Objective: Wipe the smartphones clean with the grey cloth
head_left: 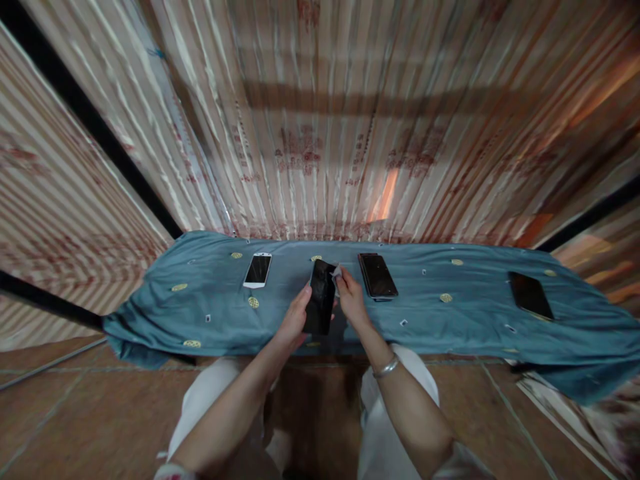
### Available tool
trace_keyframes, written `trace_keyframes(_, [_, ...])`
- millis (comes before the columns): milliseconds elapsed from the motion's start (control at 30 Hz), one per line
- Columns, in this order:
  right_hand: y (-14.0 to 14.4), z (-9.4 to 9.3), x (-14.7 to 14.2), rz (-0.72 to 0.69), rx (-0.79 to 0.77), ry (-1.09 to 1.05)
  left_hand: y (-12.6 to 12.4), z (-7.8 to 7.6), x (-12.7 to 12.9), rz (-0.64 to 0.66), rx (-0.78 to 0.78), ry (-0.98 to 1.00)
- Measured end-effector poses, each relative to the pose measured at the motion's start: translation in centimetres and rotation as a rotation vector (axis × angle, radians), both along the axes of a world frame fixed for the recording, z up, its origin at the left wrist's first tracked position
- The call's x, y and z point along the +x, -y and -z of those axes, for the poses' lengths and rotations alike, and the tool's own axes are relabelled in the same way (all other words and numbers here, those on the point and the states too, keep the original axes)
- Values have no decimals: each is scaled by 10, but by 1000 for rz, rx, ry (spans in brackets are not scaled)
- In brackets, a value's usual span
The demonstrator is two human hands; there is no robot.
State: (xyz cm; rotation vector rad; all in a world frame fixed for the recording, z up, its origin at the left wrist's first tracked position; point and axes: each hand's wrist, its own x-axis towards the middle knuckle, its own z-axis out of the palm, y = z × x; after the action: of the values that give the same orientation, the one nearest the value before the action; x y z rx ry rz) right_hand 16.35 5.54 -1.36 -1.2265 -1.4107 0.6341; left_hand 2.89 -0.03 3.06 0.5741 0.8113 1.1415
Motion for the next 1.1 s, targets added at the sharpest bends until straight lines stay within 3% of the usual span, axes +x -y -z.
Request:
trace_keyframes(333, [12,6,-27,-133,-50,-60,-27,-5,-8,-216,-92,105])
trace_keyframes(633, [35,4,-43,-305,-44,-50,-40,-13,-30,-225,-120,171])
trace_keyframes(800, [43,4,-37,-380,26,191,-41,-14,-40,-251,-137,242])
trace_keyframes(933, [44,2,-30,-320,197,396,-42,-11,-44,-248,-122,266])
trace_keyframes(1100, [46,-10,-29,-246,283,485,-38,-15,-40,-201,-122,252])
